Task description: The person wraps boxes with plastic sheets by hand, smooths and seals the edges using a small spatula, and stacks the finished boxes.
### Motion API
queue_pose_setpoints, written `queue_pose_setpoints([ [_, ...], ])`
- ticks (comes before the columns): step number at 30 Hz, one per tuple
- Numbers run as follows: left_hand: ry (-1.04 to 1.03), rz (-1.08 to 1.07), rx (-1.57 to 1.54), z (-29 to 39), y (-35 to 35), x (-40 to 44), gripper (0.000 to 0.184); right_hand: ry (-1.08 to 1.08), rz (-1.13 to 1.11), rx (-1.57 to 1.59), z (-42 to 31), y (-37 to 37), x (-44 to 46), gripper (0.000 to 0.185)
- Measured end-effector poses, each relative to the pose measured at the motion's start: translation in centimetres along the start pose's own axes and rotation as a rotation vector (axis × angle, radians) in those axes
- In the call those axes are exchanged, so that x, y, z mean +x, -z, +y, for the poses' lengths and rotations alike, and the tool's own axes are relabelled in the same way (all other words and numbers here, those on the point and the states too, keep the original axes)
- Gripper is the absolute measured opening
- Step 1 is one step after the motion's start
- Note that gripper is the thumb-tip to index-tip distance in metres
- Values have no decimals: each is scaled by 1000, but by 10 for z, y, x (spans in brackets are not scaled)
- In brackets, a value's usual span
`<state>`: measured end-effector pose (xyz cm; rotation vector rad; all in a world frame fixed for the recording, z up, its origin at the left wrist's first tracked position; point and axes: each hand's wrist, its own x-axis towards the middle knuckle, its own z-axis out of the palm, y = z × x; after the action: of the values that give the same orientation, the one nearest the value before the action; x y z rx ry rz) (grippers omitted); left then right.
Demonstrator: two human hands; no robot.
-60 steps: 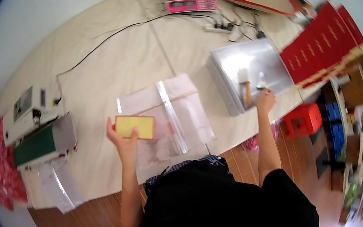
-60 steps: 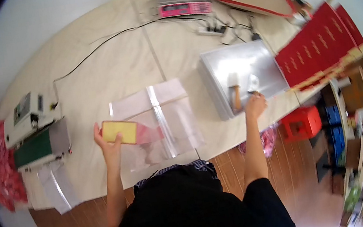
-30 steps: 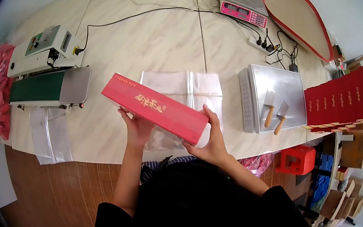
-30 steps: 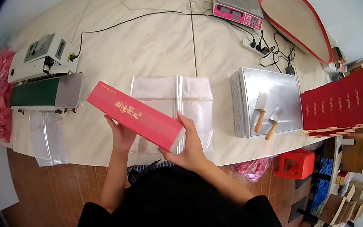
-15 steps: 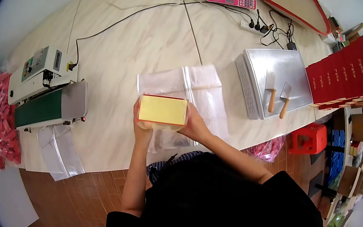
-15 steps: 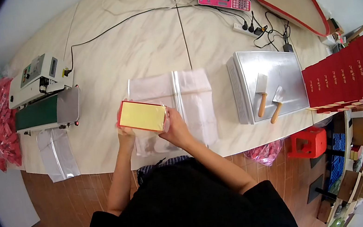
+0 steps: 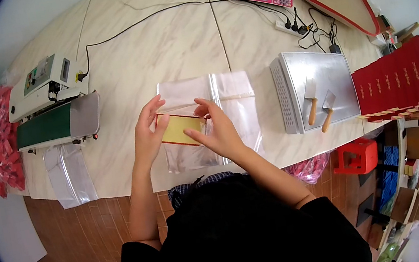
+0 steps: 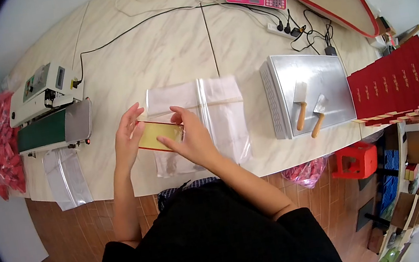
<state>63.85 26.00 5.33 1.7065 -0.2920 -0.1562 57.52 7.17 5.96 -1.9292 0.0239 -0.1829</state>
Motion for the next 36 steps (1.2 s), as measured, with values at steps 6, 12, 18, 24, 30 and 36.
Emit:
queue_pose_setpoints([
  [6,-46,34,607,24,10,11,19,73,53,-222,6,5,12,11],
  [12,-95,126,696,37,5,13,10,99,151,-53,-6,38,-3,13],
  [18,-317,8,712,69,-20,-15,11,-52,481,-404,53,125,-20,15],
  [24,-453,-222,874,63,-47,0,24,-245,710,-1116,133,218,-57,18],
  [30,-611,-441,923,49,-55,24,13,-434,702,-1314,181,236,-68,20],
  [36,-686,-203,909,55,-48,14,4,-536,705,-1192,205,239,-70,22],
])
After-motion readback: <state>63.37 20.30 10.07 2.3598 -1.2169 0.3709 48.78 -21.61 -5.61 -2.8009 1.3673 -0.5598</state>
